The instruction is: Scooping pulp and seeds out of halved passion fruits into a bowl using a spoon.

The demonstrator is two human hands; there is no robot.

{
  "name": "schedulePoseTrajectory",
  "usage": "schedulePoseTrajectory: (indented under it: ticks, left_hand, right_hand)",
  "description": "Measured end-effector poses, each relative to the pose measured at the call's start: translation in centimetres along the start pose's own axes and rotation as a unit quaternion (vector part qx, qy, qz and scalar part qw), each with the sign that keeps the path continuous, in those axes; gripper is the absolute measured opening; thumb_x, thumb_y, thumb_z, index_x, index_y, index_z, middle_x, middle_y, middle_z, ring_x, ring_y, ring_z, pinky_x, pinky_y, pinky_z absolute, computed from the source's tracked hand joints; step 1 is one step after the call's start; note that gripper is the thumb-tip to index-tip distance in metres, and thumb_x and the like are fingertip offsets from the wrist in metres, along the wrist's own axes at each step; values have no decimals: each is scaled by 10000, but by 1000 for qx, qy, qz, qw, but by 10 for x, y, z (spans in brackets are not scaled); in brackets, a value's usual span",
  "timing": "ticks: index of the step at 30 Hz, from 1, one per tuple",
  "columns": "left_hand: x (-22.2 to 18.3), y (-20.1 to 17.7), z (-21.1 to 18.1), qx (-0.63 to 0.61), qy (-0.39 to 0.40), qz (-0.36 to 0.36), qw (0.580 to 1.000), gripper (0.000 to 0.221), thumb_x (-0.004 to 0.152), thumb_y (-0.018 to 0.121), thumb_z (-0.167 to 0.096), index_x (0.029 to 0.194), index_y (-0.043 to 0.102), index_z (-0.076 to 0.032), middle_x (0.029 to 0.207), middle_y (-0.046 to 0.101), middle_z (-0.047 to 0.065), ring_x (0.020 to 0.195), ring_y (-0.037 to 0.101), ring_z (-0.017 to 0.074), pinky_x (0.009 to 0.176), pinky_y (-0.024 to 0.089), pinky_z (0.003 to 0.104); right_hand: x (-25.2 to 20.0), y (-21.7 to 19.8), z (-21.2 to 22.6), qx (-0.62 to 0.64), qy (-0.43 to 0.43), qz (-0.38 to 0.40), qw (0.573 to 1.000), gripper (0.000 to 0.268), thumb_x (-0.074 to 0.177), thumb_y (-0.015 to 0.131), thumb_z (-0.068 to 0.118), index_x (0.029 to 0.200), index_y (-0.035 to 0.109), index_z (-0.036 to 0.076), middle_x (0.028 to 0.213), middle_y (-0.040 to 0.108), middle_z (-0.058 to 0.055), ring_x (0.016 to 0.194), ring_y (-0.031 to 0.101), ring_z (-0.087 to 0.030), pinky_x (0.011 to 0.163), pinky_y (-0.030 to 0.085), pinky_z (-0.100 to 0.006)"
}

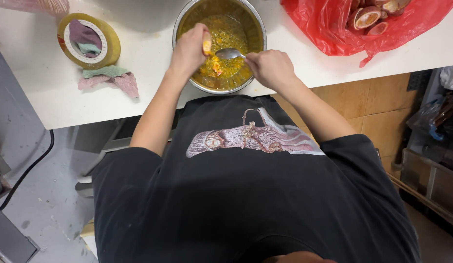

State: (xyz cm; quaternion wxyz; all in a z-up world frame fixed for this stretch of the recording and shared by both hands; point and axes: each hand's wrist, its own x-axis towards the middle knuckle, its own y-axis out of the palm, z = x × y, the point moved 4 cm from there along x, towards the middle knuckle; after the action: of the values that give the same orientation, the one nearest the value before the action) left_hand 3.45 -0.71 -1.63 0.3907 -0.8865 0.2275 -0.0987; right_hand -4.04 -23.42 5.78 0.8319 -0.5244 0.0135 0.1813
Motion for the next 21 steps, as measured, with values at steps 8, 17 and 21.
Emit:
schedulePoseTrajectory:
  ticks: [8, 17, 21]
  left_hand:
    - [-41, -44, -19, -1, -54, 78, 995, 698, 721, 799, -56, 1301, 412, -20, 1142, 525, 222, 1022, 616, 419, 841, 539, 462]
    - [-72, -56, -11, 49, -11, 39, 998, 778, 731, 932, -134, 1388, 522, -54, 1258, 523, 178, 1106, 614, 408, 904, 537, 461]
    - [-77, -63, -10, 63, -20, 18, 998, 752, 719, 972, -103, 1369, 595, -91, 1261, 553, 137, 1089, 648, 372, 903, 548, 438]
  right_hand:
    - [2, 33, -9, 164, 55, 28, 985, 296, 1005, 618, 318, 1092, 764, 76, 789, 719, -173, 727, 704, -360, 679, 543, -454]
    - [2, 69, 16, 244, 28, 81, 966, 305, 1005, 602, 277, 1115, 747, 33, 784, 698, -201, 711, 687, -366, 666, 521, -460]
    - [2, 76, 24, 265, -3, 43, 963, 278, 1017, 595, 222, 1152, 729, 19, 791, 696, -210, 741, 695, -381, 698, 532, -466]
